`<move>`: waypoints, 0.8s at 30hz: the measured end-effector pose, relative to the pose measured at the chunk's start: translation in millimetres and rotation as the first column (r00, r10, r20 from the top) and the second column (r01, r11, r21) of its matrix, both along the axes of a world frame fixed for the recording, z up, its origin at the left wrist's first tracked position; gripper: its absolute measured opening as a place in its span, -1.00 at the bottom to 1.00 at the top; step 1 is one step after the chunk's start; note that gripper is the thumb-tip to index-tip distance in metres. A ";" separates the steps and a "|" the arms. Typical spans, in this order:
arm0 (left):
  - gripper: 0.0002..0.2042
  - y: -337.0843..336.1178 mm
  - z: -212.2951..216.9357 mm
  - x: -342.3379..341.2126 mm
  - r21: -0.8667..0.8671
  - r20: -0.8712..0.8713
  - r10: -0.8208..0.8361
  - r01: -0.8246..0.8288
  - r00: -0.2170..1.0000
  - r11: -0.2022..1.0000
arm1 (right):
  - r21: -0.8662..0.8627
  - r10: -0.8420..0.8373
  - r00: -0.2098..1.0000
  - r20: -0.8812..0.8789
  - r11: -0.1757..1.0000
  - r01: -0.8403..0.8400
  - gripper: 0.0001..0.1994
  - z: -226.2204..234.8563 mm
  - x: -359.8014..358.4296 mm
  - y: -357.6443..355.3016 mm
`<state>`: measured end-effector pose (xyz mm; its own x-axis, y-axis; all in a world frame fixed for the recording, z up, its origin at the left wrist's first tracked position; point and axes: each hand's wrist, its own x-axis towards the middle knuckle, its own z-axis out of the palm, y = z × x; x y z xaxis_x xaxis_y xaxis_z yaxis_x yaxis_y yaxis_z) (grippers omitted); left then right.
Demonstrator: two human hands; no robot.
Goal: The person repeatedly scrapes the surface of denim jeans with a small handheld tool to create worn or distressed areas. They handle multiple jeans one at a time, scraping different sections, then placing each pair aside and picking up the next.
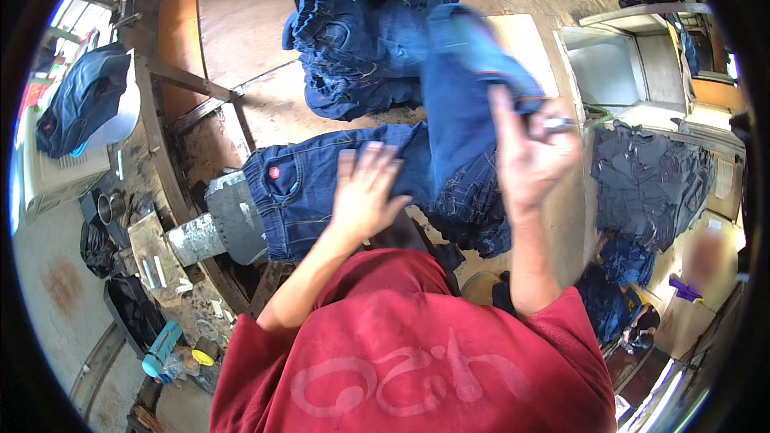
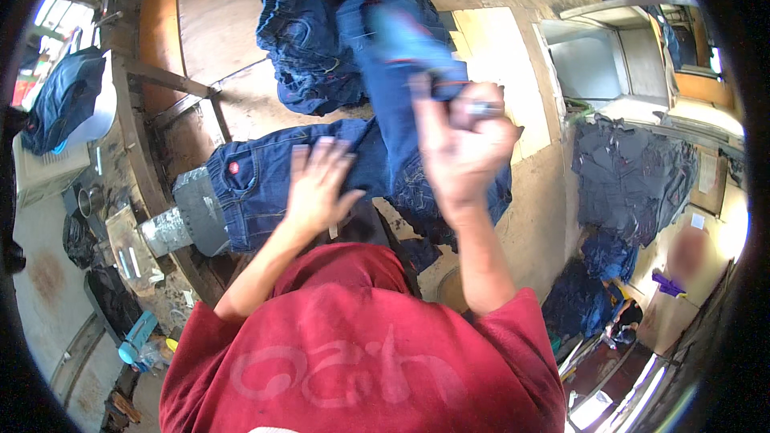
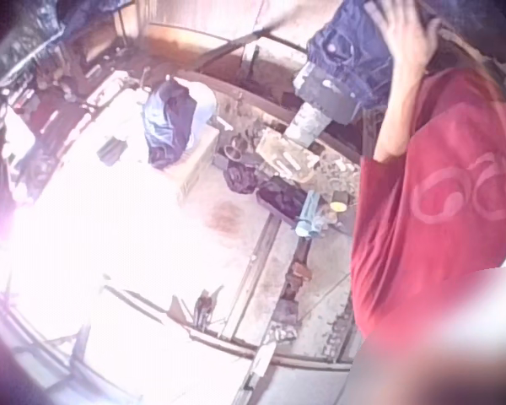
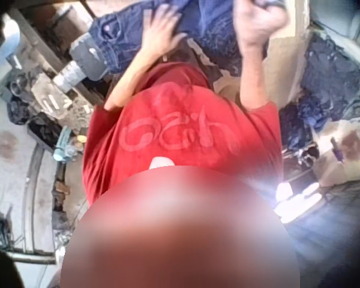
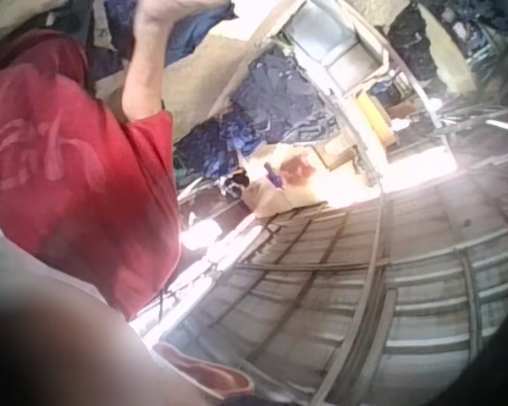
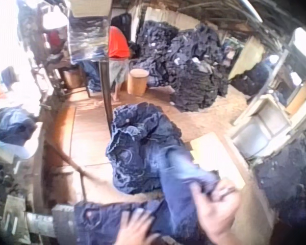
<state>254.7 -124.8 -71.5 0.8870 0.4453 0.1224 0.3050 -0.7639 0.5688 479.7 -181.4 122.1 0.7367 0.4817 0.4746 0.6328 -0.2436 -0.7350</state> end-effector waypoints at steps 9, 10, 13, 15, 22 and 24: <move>0.02 100.1 38.0 -182.1 0.163 -0.571 0.312 -0.268 0.759 0.949 | -0.801 -0.368 0.904 -0.218 0.597 0.050 -0.64 -35.4 54.3 -95.9; 0.00 101.9 48.1 -178.7 0.180 -0.607 0.301 -0.242 0.735 0.953 | -0.754 -0.265 0.949 -0.174 0.656 0.045 -0.76 -48.7 36.5 -97.5; -0.01 93.9 57.9 -116.2 0.361 -0.506 0.440 -0.281 0.742 0.889 | -0.664 0.006 0.956 -0.295 0.717 -0.209 -0.82 -72.0 -15.5 -96.2; 0.03 84.0 38.4 -45.1 0.229 -0.340 0.294 -0.225 0.893 0.947 | -0.549 0.173 0.909 -0.379 0.749 -0.371 -0.79 -87.8 -49.8 -83.5; -0.14 109.6 -52.2 87.6 -0.058 -0.401 -0.015 -0.009 0.916 0.998 | -0.382 0.251 0.955 -0.156 0.877 -0.293 -0.80 -136.6 -130.8 -30.7; -0.20 128.2 -59.8 90.9 0.029 -0.269 -0.125 0.137 0.955 0.990 | -0.389 0.236 0.965 -0.118 0.883 -0.263 -0.80 -150.5 -137.2 -20.7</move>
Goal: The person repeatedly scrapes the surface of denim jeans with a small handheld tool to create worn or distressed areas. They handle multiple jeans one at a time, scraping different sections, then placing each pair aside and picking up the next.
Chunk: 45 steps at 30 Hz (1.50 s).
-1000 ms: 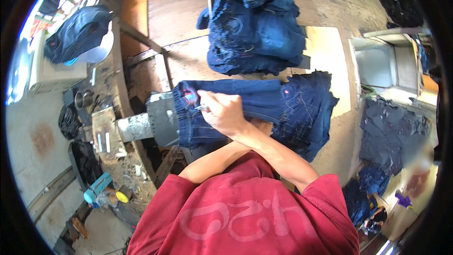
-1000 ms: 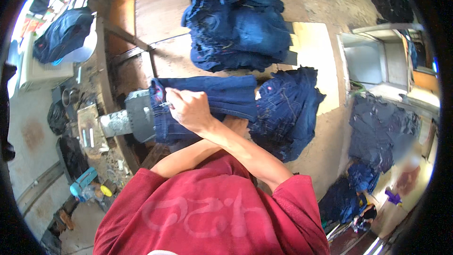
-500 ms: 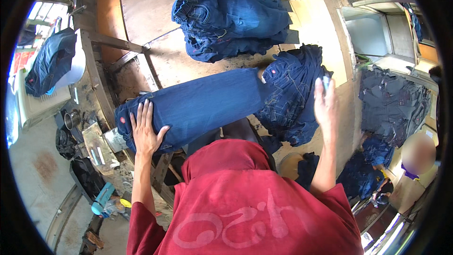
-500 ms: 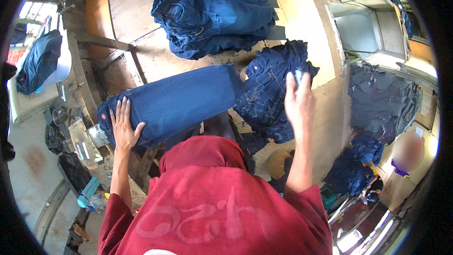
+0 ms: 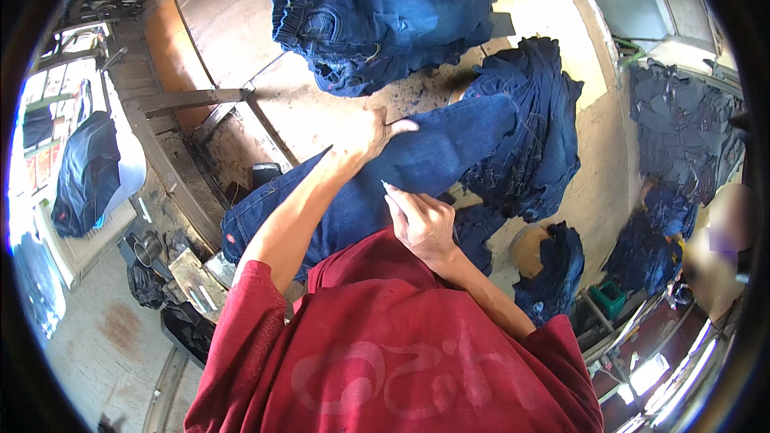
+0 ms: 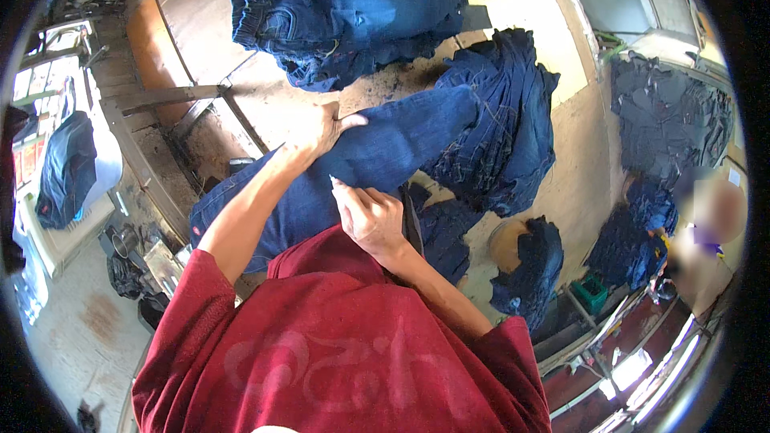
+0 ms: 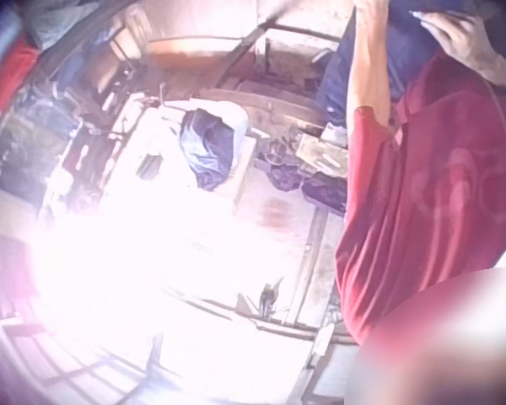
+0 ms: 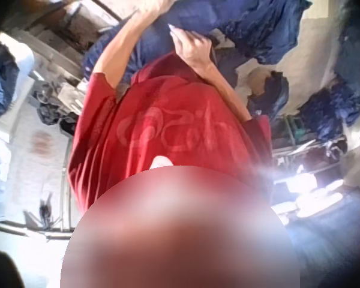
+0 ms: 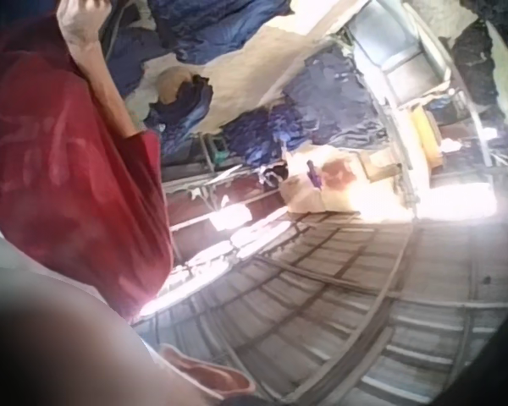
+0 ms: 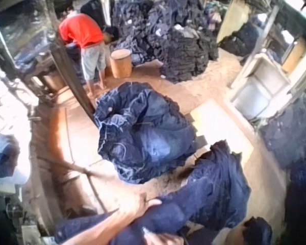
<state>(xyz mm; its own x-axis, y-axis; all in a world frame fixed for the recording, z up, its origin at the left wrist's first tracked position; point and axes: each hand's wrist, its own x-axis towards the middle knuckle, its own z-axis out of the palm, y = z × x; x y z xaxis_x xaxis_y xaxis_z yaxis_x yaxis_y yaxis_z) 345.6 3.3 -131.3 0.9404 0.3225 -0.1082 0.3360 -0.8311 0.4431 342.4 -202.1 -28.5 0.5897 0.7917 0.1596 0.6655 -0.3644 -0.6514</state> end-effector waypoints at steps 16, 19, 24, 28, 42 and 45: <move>-0.53 24.9 -31.0 17.3 -0.206 0.093 0.099 -0.078 0.991 0.975 | -0.301 -0.037 0.991 0.132 0.951 0.075 -0.81 -37.3 -8.1 43.1; -0.57 25.0 -26.4 18.3 -0.274 -0.020 0.136 -0.136 0.991 0.952 | -0.328 -0.026 0.993 0.117 0.943 0.064 -0.77 -11.9 -21.8 11.2; -0.59 23.5 -27.6 18.4 -0.323 -0.019 0.165 -0.162 0.986 0.932 | -0.154 -0.187 0.982 0.009 0.970 0.186 -0.83 -15.4 -16.1 17.4; -0.59 21.5 -33.2 17.3 -0.322 -0.020 0.170 -0.167 0.985 0.932 | -0.250 -0.095 0.993 0.066 0.962 0.109 -0.90 -39.1 2.4 47.2; -0.65 18.9 -41.0 16.2 -0.382 0.092 0.216 -0.166 0.972 0.909 | -0.411 -0.074 0.997 0.020 0.909 0.076 -0.88 -8.1 -6.0 31.9; -0.65 18.1 -37.7 16.0 -0.389 0.116 0.225 -0.165 0.967 0.906 | -0.247 -0.121 0.993 -0.003 0.962 0.116 -0.91 -22.0 -0.7 40.3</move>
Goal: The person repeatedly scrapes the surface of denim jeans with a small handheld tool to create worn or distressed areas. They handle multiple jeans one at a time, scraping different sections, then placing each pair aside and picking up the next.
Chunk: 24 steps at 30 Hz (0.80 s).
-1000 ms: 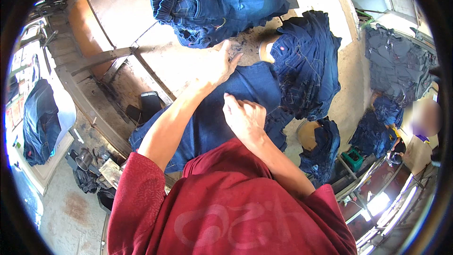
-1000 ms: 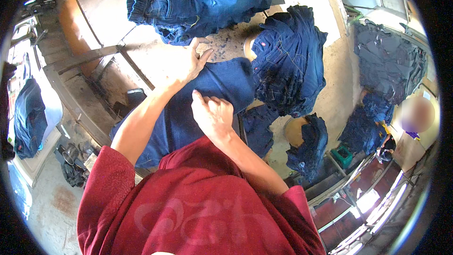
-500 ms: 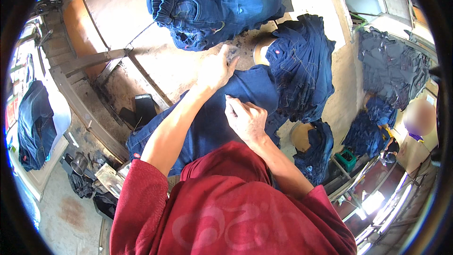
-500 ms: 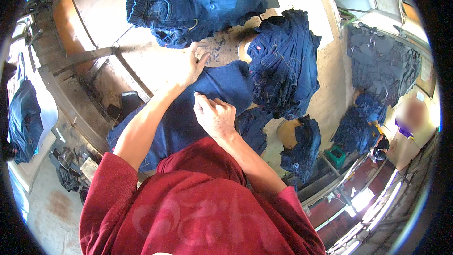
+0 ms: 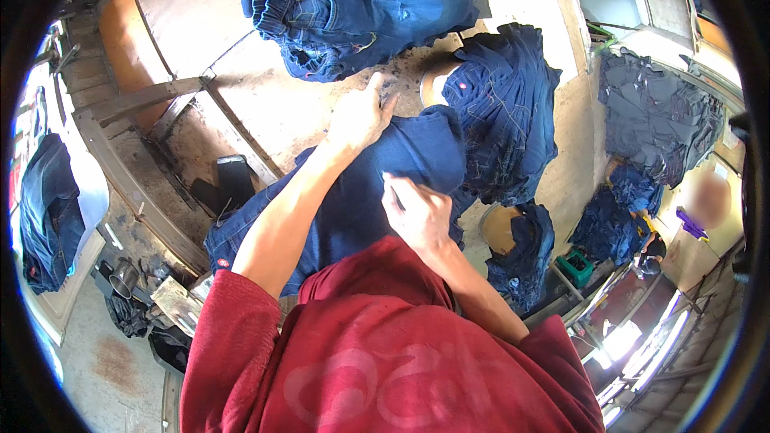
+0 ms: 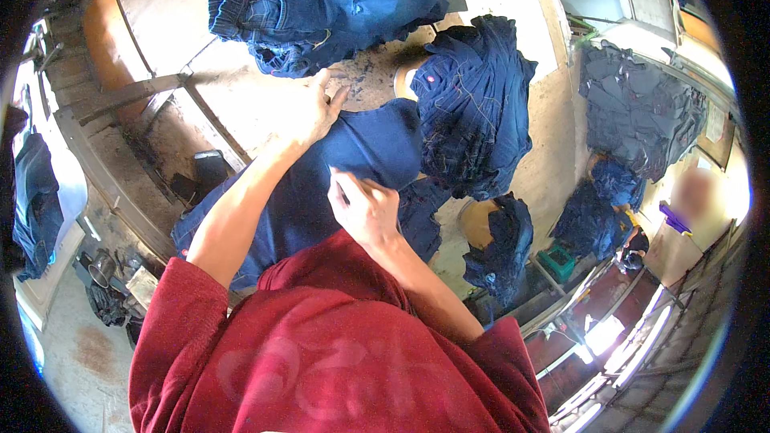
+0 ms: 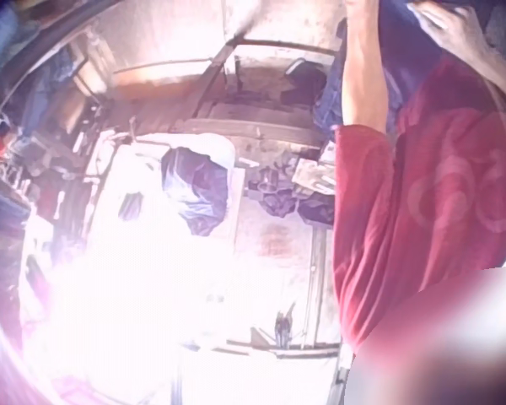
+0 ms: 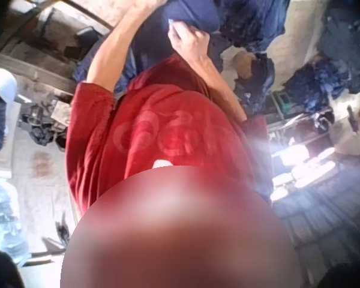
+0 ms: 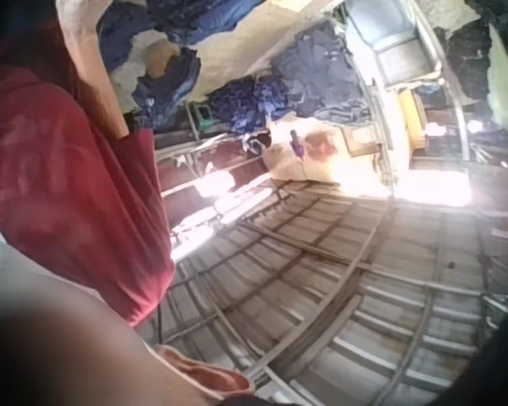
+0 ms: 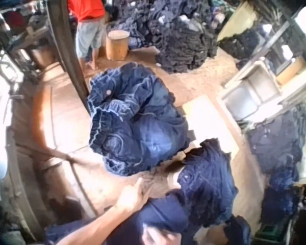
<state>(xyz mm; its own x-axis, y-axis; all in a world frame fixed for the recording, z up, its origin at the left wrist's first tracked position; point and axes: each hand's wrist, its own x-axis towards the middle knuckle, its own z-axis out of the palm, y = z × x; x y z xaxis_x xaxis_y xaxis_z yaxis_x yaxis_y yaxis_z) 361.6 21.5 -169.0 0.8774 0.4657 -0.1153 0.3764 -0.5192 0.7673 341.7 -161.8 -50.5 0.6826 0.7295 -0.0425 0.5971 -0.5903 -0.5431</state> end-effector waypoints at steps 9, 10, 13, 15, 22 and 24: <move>-0.64 1.4 0.7 -0.3 0.022 -0.052 -0.014 0.015 0.999 1.000 | -0.174 0.068 0.994 0.082 0.983 -0.053 -0.95 -0.2 0.9 9.2; -0.65 1.7 0.5 -0.2 0.022 -0.061 -0.021 0.022 0.998 1.000 | -0.200 0.055 0.996 0.065 0.979 -0.041 -0.95 6.1 -2.4 4.6; -0.66 2.6 0.9 0.7 0.005 -0.065 -0.017 0.017 0.998 1.000 | -0.112 -0.007 1.000 -0.029 0.994 0.004 -0.95 6.5 -1.4 -0.1; -0.67 2.6 2.0 1.1 0.009 -0.044 -0.018 0.019 0.999 1.000 | 0.018 -0.030 0.999 -0.044 0.999 0.031 -0.94 -2.7 3.6 3.0; -0.68 1.2 2.4 0.0 0.052 -0.019 -0.009 0.010 1.000 0.999 | -0.102 0.059 0.996 0.068 0.993 -0.052 -0.89 -7.2 6.0 7.7; -0.67 1.2 1.3 0.1 0.049 -0.050 -0.015 0.017 0.999 0.999 | -0.146 0.046 0.998 0.045 0.989 -0.039 -0.84 -0.5 3.4 4.6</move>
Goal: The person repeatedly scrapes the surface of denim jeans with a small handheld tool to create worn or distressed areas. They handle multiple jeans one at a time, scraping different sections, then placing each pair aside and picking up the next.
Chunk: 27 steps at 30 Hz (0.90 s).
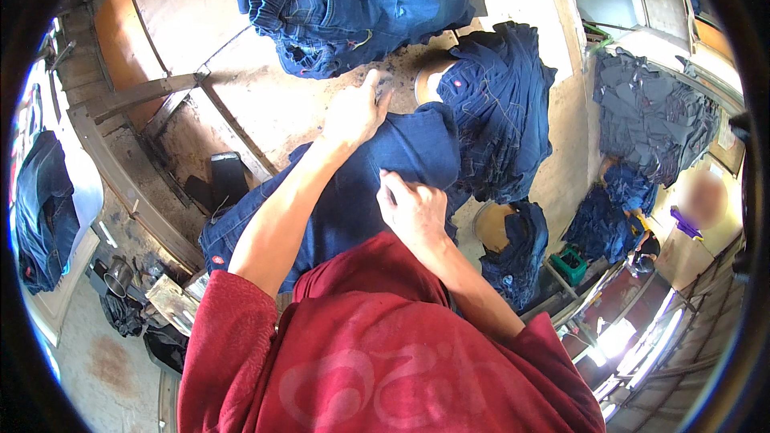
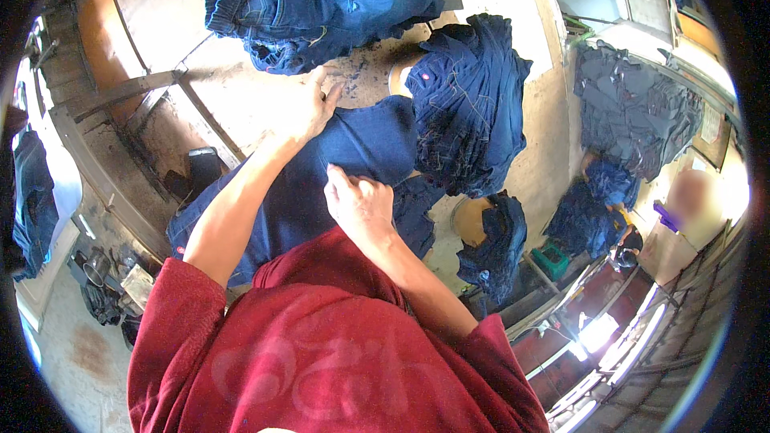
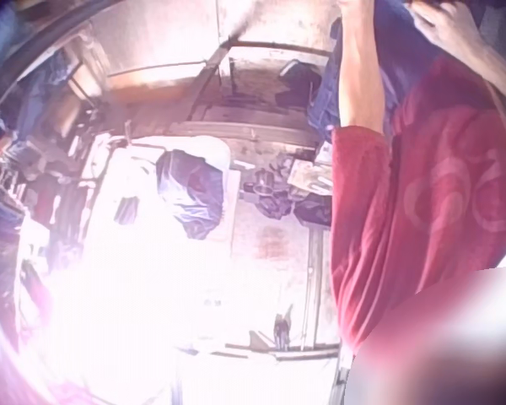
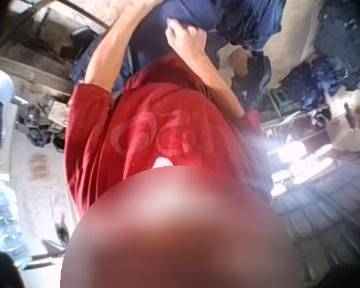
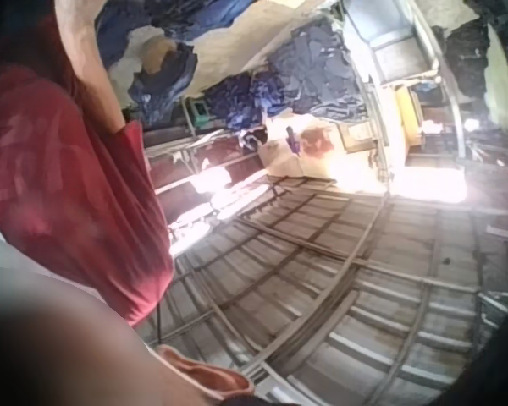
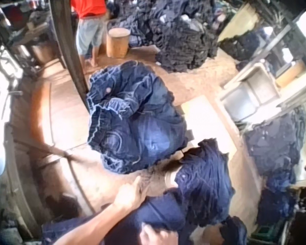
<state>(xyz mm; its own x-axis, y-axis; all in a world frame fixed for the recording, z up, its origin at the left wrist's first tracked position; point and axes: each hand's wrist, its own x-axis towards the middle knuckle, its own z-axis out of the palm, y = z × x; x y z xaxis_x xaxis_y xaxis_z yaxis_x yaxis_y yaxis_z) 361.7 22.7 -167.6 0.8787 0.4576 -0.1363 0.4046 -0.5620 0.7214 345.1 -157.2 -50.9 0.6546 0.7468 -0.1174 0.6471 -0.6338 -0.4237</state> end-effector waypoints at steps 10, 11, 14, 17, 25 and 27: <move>-0.64 -1.4 -3.6 -0.3 -0.016 -0.032 0.007 -0.008 0.999 1.000 | 0.023 0.022 0.999 -0.031 1.000 -0.021 -0.93 -5.9 5.8 1.2; -0.64 -1.6 -4.8 0.0 -0.002 -0.034 0.003 -0.003 0.999 1.000 | 0.028 0.021 0.999 -0.027 0.999 -0.020 -0.92 -5.1 5.4 0.0; -0.65 -2.2 -9.0 1.0 0.006 0.022 0.017 -0.017 1.000 1.000 | 0.080 -0.001 0.999 -0.045 0.997 0.004 -0.92 -4.4 5.7 -2.3; -0.65 -2.5 -11.6 0.7 0.000 -0.037 0.014 -0.014 0.999 1.000 | 0.139 -0.015 0.999 -0.037 0.990 0.020 -0.93 -4.9 7.2 -0.9; -0.67 -1.3 8.0 1.4 -0.050 -0.104 -0.015 0.010 0.994 0.999 | -0.041 -0.024 0.991 -0.129 0.999 0.018 -0.95 4.7 24.0 -10.5; -0.62 1.2 21.4 4.3 -0.101 -0.158 -0.013 -0.004 0.987 0.995 | 0.137 -0.230 0.834 -0.501 0.931 0.339 -0.80 1.6 35.0 -26.7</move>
